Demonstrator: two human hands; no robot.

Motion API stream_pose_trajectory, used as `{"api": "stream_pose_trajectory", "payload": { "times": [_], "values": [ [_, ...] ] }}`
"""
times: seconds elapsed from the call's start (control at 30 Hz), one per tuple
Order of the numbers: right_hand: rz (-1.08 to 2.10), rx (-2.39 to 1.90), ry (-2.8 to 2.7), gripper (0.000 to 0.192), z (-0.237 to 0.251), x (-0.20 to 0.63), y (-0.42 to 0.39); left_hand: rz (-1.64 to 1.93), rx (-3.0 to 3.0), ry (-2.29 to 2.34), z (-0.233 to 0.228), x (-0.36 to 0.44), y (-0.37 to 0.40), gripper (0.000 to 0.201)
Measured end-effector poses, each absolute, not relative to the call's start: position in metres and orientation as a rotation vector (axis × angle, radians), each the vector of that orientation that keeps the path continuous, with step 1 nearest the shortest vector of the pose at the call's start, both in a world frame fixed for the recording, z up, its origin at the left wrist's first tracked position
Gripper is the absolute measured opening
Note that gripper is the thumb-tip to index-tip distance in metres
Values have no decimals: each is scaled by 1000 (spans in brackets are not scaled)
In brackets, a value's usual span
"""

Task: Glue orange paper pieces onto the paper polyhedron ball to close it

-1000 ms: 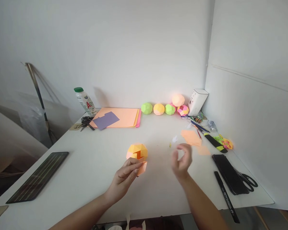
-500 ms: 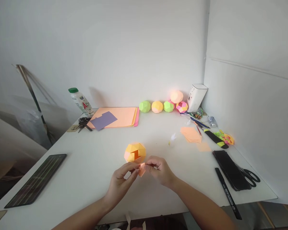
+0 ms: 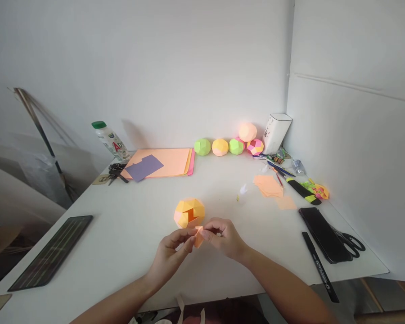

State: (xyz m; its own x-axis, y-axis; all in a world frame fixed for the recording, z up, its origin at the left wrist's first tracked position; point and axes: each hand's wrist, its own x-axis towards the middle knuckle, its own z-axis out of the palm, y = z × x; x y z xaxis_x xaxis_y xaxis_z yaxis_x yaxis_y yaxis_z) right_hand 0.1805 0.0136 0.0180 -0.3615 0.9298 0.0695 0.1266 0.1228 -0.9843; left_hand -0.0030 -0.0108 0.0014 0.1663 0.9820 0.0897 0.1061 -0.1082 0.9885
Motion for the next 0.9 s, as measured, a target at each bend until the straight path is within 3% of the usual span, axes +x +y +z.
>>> {"api": "stream_pose_trajectory", "payload": {
  "times": [0.33,0.6,0.9],
  "values": [
    [1430,-1151,-1530,27,15,181,9,1136,1571,1062,-2,-1,-10,13],
    [1643,-1099,-1497,28,18,182,11,1070,1262,983,-4,-1,-7,20],
    [1789,-1033,-1483,34,9,186,14,1029,1460,1031,6,0,-9,15]
  ]
}}
